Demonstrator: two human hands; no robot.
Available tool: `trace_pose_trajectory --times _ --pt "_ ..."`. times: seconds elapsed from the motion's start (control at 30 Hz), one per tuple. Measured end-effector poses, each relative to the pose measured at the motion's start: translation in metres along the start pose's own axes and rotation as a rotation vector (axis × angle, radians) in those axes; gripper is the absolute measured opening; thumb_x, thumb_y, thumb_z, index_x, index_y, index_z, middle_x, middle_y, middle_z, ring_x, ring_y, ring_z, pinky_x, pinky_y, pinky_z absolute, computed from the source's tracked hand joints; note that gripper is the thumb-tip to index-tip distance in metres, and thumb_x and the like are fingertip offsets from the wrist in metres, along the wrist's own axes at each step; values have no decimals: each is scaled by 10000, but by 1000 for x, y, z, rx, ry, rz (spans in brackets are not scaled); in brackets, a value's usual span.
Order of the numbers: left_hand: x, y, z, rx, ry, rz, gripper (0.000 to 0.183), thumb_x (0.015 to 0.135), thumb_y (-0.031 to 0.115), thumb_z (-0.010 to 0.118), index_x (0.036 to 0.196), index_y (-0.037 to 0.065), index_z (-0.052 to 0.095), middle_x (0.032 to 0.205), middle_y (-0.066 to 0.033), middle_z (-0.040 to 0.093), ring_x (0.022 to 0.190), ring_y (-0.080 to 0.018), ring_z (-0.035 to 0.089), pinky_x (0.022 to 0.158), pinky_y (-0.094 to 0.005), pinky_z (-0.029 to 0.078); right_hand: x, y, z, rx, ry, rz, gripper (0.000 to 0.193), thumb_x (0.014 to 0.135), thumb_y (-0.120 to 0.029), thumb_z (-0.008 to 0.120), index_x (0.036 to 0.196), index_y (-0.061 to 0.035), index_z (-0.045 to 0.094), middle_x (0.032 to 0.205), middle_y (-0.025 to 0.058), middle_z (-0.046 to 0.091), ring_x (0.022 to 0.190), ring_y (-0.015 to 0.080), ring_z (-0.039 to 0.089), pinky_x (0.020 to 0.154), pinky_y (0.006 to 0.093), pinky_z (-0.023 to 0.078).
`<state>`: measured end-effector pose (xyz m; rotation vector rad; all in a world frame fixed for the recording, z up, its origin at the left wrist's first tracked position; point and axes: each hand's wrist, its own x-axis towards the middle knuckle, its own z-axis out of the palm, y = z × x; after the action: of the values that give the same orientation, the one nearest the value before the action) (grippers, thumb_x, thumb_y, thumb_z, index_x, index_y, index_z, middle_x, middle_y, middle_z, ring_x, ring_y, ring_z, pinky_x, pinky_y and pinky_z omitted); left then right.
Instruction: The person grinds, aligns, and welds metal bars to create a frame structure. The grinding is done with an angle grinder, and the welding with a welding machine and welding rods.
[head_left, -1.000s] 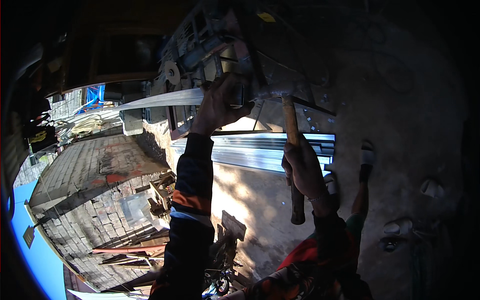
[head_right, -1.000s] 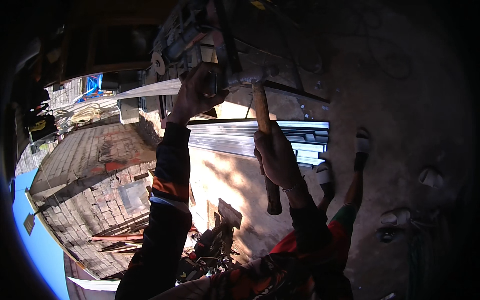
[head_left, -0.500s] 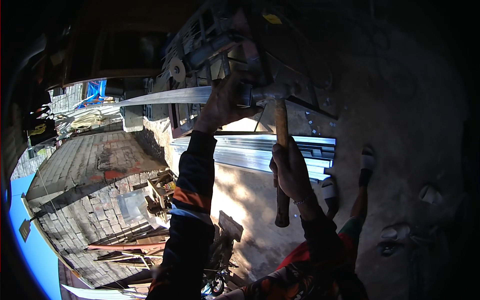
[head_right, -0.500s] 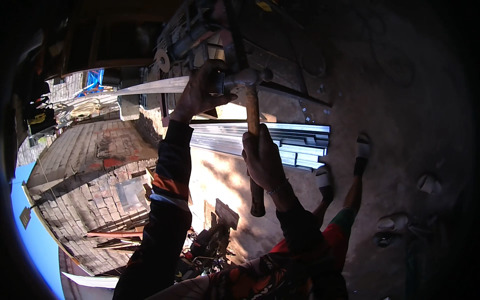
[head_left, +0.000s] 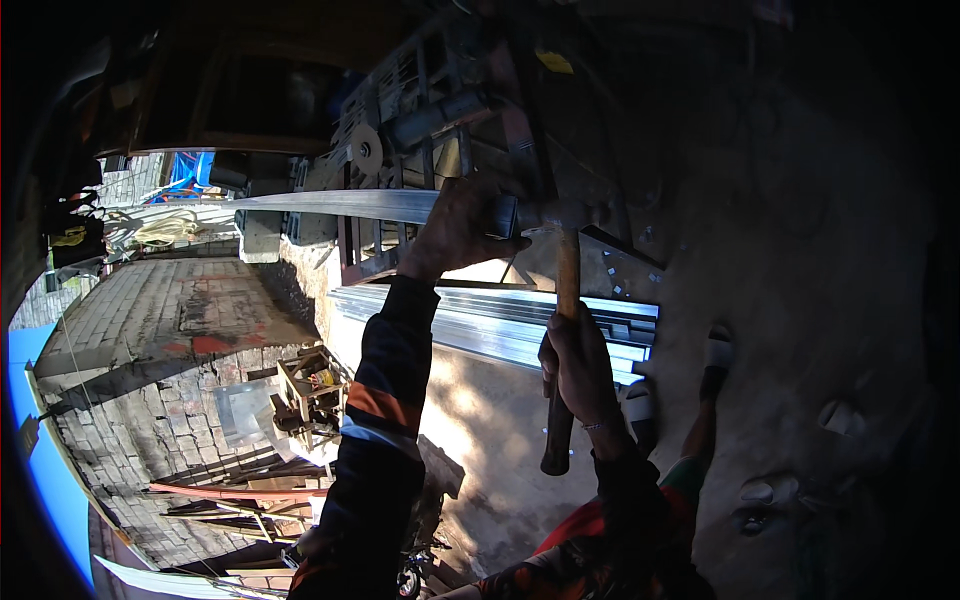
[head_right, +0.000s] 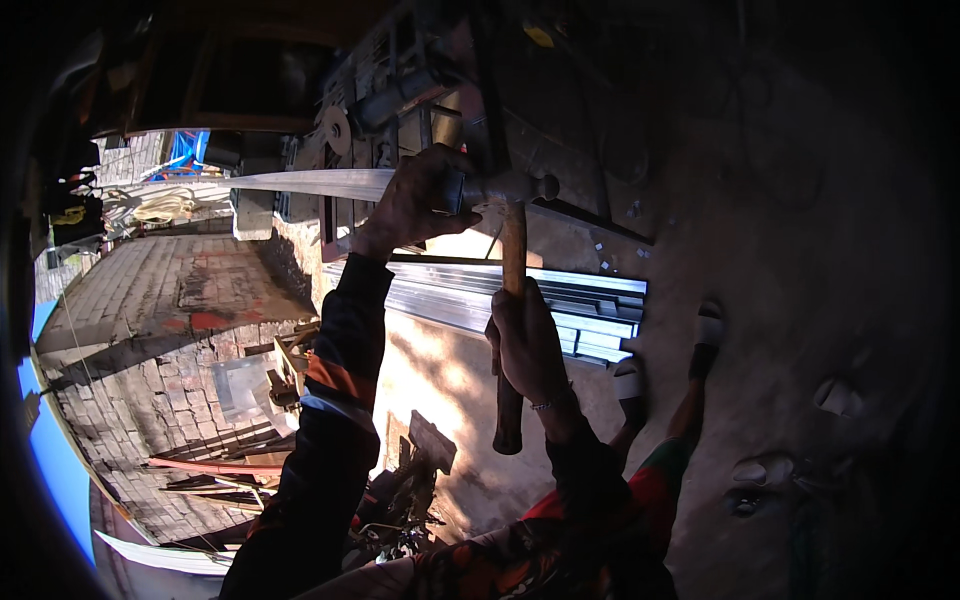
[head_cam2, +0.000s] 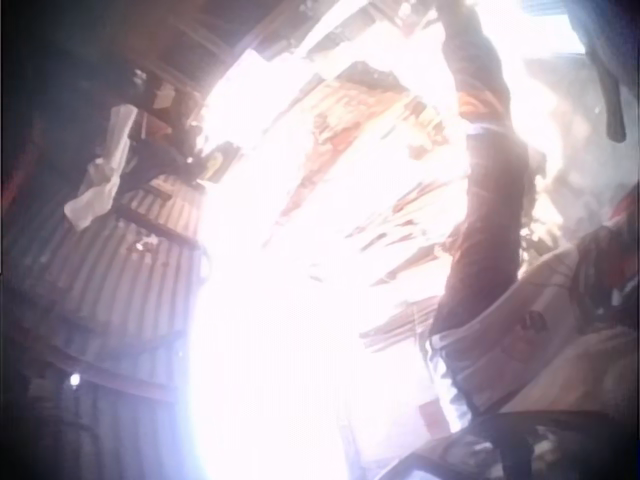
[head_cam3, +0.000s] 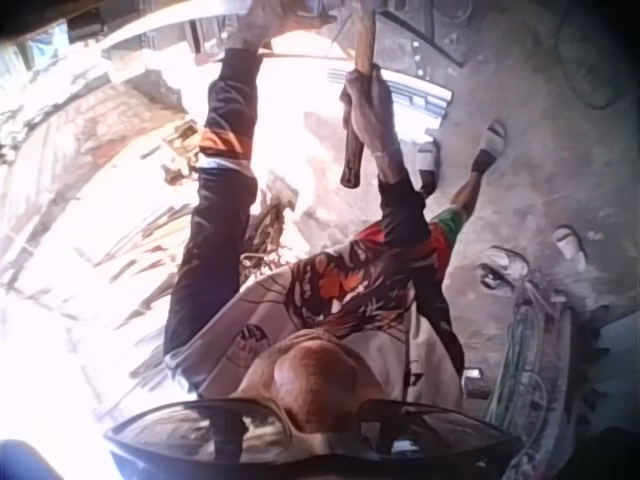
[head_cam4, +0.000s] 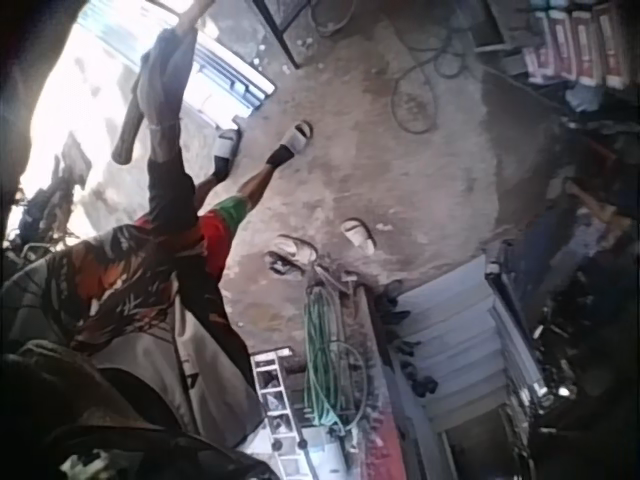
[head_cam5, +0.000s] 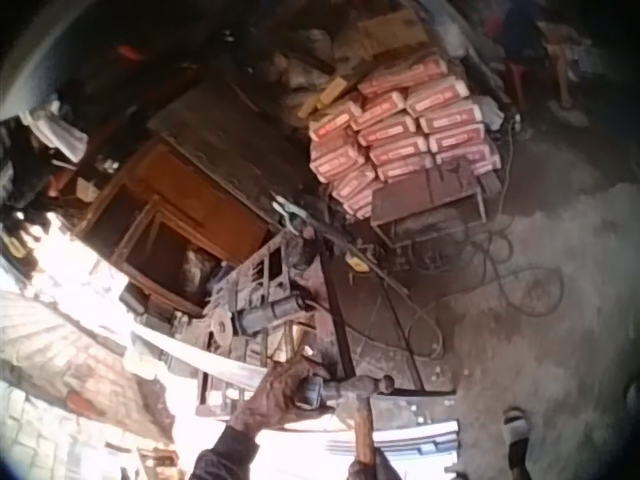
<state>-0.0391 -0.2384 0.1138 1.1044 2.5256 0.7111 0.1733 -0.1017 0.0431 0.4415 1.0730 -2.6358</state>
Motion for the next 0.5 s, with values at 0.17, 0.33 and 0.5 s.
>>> trace_pose_trajectory --times 0.17,0.33,0.5 --pt "0 1 0 161 62 75 652 620 156 946 1182 111 620 1100 -116 665 1032 -320 667 921 -411 535 -1 -4 1 25 5 30 165 1090 -247 465 1072 -83 455 618 -21 448 443 79 436 419 250 415" --pt "0 6 0 163 37 46 640 621 173 942 1175 114 626 1135 -109 661 1063 -336 662 945 -428 524 -2 -2 -3 5 12 37 167 1092 -253 467 1084 -87 459 622 -18 448 448 75 432 419 249 414" --pt "1 10 -4 187 16 44 610 640 189 940 1160 107 632 1139 -96 666 1074 -334 661 944 -428 527 -1 4 -3 16 8 -11 193 1091 -272 480 1090 -80 466 623 -14 456 457 79 440 421 251 411"
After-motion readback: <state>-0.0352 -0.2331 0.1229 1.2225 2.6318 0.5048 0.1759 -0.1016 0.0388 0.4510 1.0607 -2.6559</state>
